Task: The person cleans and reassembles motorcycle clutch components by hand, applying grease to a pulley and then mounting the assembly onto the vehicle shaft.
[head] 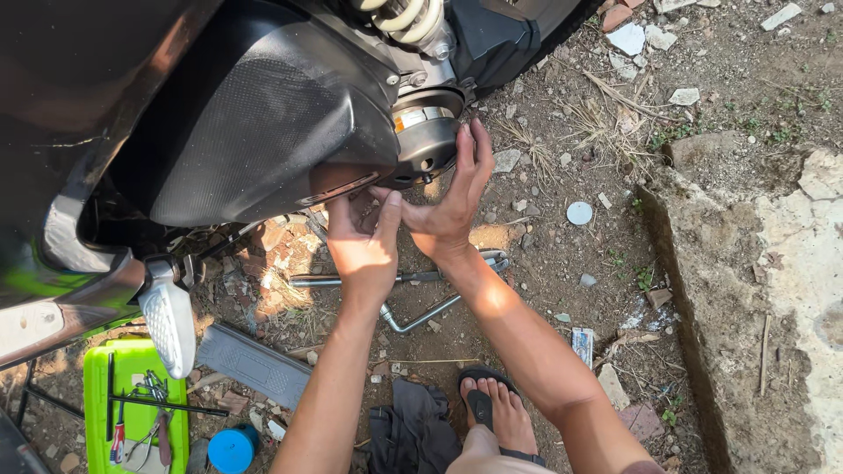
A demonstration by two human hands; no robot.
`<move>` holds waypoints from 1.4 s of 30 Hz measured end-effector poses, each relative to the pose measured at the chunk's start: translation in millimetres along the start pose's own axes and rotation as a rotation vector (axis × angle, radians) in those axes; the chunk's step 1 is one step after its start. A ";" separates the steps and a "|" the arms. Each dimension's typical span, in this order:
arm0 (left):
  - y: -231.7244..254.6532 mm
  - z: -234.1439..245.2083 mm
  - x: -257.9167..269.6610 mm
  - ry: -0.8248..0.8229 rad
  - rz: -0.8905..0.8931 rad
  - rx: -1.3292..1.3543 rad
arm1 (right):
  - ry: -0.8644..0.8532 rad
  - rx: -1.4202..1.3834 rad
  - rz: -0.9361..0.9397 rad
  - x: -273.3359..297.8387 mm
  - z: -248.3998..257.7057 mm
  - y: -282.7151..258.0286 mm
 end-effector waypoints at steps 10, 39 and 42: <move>18.0 -5.4 -7.2 0.083 -0.142 -0.127 | -0.010 0.019 -0.020 4.1 -2.3 -0.7; -70.7 -18.2 -46.5 0.922 0.046 0.548 | 0.572 -0.745 -0.387 -47.8 10.6 75.7; -115.2 -37.3 -74.5 0.977 -0.006 0.653 | 0.578 -0.406 -0.275 -61.5 -5.4 80.8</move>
Point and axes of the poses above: each hand's wrist, its own x-axis away from the middle knuckle, its own z-axis out of the back of the hand, y = z × x, the point moved 4 cm from there along -x, towards the middle knuckle, and after that the axes turned 7 degrees about -x, right-handed, at the moved point
